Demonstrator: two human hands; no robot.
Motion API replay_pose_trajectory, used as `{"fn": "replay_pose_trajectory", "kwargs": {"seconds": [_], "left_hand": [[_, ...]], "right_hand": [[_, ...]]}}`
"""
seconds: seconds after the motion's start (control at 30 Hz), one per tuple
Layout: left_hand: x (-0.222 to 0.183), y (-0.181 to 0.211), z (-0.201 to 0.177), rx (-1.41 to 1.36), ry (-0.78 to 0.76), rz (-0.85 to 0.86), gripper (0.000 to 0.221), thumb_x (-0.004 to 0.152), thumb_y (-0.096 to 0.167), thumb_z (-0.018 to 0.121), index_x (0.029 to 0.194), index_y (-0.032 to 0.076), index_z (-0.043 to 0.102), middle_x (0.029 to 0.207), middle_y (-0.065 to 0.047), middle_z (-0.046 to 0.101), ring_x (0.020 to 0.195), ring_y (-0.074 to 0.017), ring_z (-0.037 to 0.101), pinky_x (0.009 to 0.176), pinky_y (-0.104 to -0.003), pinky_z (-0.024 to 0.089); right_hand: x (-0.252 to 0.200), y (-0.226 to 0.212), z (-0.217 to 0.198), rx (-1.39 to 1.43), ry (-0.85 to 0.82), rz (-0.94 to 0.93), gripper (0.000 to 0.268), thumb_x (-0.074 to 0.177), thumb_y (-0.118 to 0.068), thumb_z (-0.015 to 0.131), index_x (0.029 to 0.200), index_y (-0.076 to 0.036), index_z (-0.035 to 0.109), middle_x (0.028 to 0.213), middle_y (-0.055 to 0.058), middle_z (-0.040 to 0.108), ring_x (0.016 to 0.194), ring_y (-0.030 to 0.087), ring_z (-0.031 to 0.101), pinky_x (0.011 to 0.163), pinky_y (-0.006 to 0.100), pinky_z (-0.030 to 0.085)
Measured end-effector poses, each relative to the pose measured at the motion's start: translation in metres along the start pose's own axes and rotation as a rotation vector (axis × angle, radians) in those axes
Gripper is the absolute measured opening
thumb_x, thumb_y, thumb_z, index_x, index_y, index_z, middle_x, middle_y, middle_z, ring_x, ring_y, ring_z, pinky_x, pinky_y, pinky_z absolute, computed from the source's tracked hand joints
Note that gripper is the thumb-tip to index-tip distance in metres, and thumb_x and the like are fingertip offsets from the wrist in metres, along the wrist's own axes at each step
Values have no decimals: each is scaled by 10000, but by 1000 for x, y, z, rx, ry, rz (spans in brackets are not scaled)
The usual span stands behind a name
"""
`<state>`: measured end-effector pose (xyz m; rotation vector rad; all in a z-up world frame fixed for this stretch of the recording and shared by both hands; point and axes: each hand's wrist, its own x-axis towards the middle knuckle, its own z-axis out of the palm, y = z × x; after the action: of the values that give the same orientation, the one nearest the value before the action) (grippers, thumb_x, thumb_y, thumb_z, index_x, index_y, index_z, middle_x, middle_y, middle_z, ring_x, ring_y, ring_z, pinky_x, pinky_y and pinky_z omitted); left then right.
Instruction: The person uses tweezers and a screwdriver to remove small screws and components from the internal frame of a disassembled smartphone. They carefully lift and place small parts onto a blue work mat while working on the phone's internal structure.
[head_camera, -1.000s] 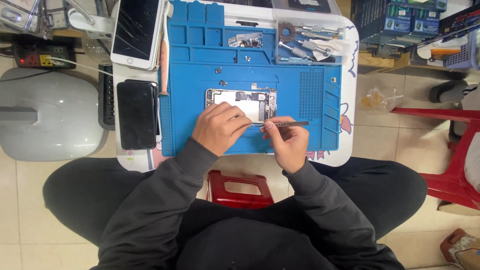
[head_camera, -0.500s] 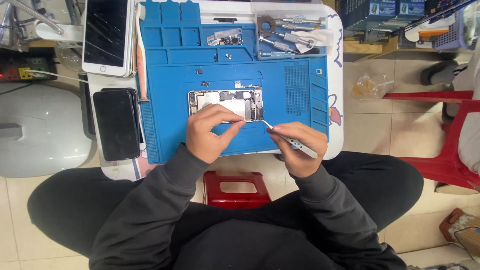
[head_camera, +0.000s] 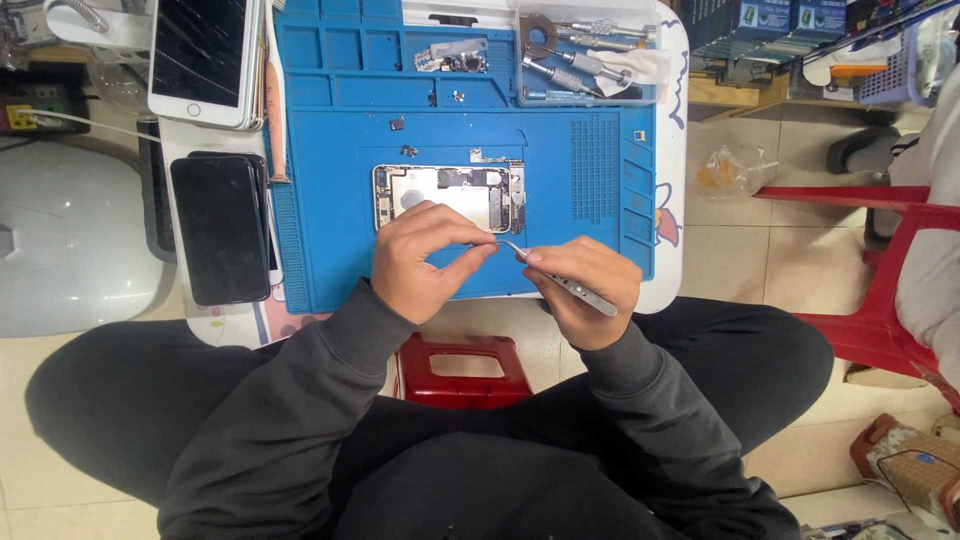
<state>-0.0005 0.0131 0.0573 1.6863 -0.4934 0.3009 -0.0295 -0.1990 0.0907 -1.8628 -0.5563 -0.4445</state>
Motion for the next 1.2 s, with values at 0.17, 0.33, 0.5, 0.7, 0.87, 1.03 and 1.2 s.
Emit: {"fn": "replay_pose_trajectory", "kwargs": {"seconds": [0.17, 0.33, 0.5, 0.7, 0.87, 1.03, 1.2], "left_hand": [[-2, -2, 0, -3, 2, -3, 75, 928, 72, 813, 937, 146, 822, 853, -30, 782, 746, -236, 721, 698, -355, 588], [-2, -2, 2, 5, 9, -13, 71, 927, 92, 811, 921, 162, 817, 846, -8, 779, 746, -221, 717, 701, -346, 579], [-3, -4, 3, -9, -2, -35, 73, 929, 79, 807, 920, 150, 821, 844, -27, 782, 737, -229, 716, 693, -351, 582], [-7, -12, 6, 18, -48, -99, 40, 931, 128, 819, 942, 166, 819, 871, -6, 784, 786, -208, 722, 725, -342, 584], [-10, -18, 0, 286, -145, -87, 212, 905, 131, 849, 1110, 128, 793, 1023, -47, 748, 961, -275, 701, 797, -409, 582], [-20, -36, 5, 644, -317, 28, 225, 914, 198, 841, 1109, 101, 788, 1131, -60, 678, 1120, -278, 636, 866, -416, 542], [-24, -38, 9, 861, -503, 76, 386, 1022, 439, 688, 1295, 167, 711, 1298, -83, 590, 1258, -276, 547, 936, -424, 466]], "right_hand": [[-2, 2, -1, 0, -11, 8, 122, 878, 62, 818, 949, -37, 829, 859, 128, 820, 642, 247, 725, 596, 308, 573], [-3, 3, -1, -8, -16, 17, 121, 873, 62, 820, 945, -35, 826, 856, 130, 821, 639, 251, 720, 599, 314, 574], [-4, 5, 1, -29, -9, 7, 123, 859, 59, 837, 927, -43, 835, 841, 119, 821, 634, 246, 724, 597, 312, 575], [-4, 5, 0, -53, -10, 63, 122, 850, 50, 855, 916, -52, 839, 801, 105, 816, 613, 240, 711, 594, 315, 574], [-10, 21, 3, -66, 13, 179, 33, 932, -21, 821, 955, -45, 820, 749, 100, 778, 586, 222, 669, 575, 326, 560], [-19, 45, 4, -126, -40, 299, 34, 970, -49, 784, 989, -24, 796, 749, 126, 776, 605, 257, 714, 581, 369, 575], [-22, 57, 4, -152, -166, 378, 53, 1008, -57, 737, 1034, -35, 777, 839, 148, 791, 795, 324, 784, 650, 380, 624]]}}
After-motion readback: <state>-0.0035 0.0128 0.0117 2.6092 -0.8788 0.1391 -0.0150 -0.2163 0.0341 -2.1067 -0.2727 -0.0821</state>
